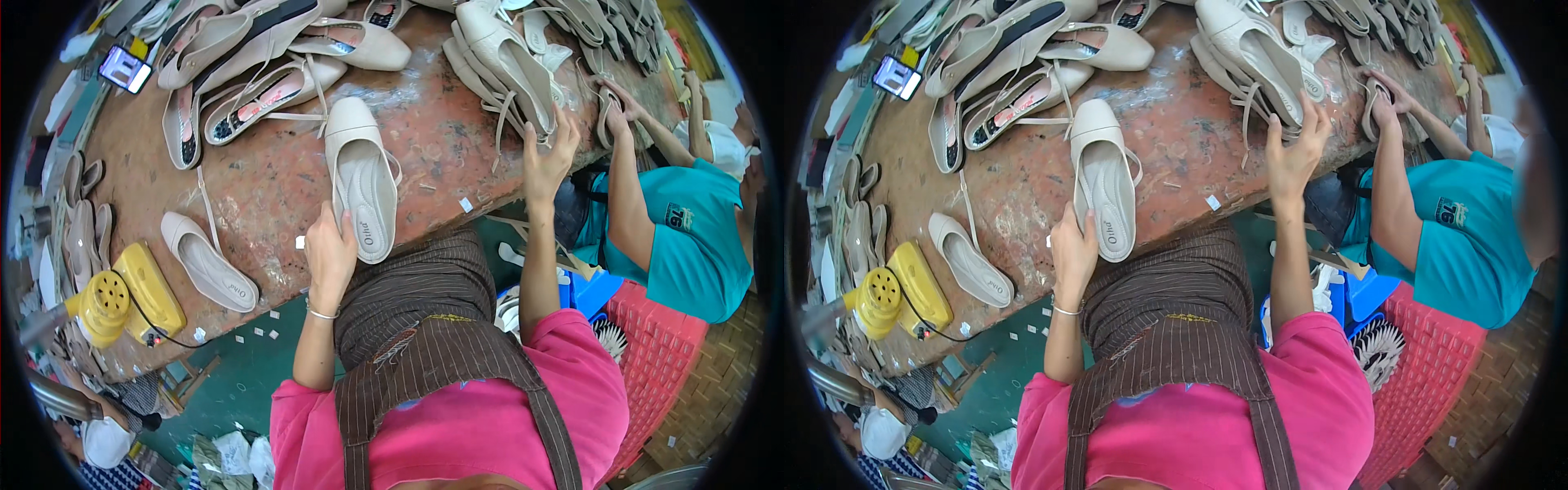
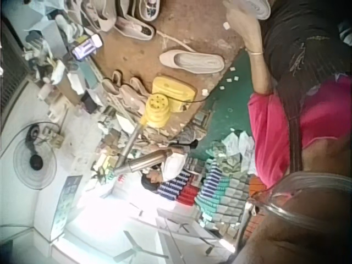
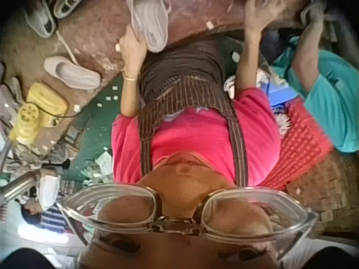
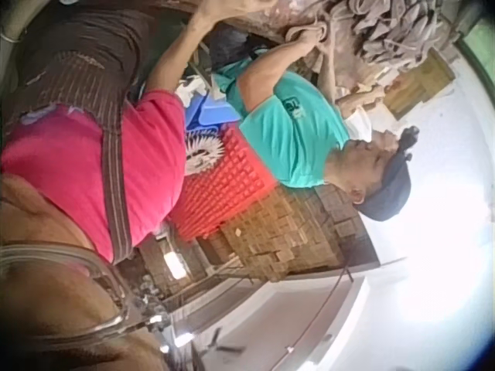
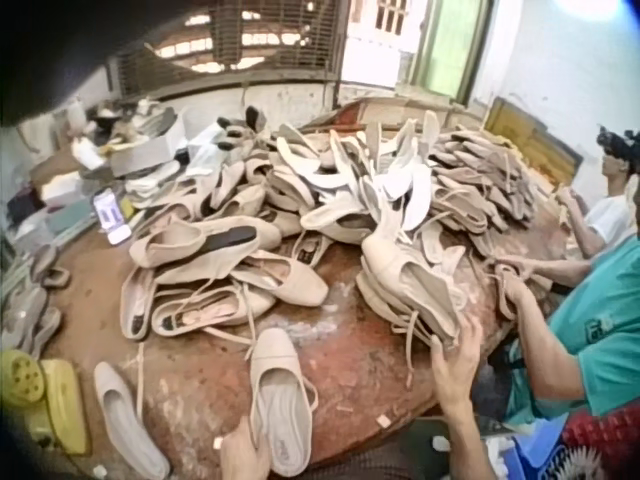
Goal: The person heats a stack of shoes with a heat gun, places them on the table, and then inserts insoles into the shoes by hand, pressing them down and wiping the interior of each shoe with a cloth.
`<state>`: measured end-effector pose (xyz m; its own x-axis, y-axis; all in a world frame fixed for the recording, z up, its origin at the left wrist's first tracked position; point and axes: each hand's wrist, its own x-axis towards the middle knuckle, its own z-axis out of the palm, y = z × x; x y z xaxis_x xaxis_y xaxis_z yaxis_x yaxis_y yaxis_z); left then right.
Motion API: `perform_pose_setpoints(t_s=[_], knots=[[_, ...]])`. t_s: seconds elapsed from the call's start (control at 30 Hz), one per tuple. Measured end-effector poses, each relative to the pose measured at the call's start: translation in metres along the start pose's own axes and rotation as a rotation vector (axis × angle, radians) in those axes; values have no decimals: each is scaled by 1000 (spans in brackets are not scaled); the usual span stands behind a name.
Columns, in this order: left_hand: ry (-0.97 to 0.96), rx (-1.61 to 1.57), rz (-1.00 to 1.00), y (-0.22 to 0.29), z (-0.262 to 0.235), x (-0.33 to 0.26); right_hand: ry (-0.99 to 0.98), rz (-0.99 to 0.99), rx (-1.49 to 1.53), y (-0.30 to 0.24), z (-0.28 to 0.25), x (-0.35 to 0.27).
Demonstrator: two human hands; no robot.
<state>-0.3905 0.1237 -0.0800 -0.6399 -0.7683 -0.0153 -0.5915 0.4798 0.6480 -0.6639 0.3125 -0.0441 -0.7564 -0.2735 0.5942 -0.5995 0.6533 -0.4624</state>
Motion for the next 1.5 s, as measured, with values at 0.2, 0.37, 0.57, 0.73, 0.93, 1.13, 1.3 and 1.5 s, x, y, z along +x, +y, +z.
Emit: perform_pose_setpoints(t_s=[0.2, 0.37, 0.57, 0.73, 0.93, 1.13, 1.3, 1.5], knots=[[219, -208, -143, -16, -80, -17, -337, -125, 182, 78, 15, 12], [726, 130, -247, -98, -128, -14, -298, -31, 103, 79, 20, -2], [728, 563, -338, -135, -105, -34, -141, -77, -57, 10, 23, -36], [765, 58, -437, -161, -110, -50, -148, -50, -34, -19, 11, -67], [750, -25, -355, -181, -107, -56, -181, 15, -14, -20, 5, -80], [468, -1413, -619, -142, -137, -86, -258, 13, -54, -25, 5, -79], [405, -2071, -43, -126, -175, -153, -346, 72, -26, -15, 13, -76], [728, -1909, -307, -132, -220, -235, -159, 236, 100, 16, 14, -66]])
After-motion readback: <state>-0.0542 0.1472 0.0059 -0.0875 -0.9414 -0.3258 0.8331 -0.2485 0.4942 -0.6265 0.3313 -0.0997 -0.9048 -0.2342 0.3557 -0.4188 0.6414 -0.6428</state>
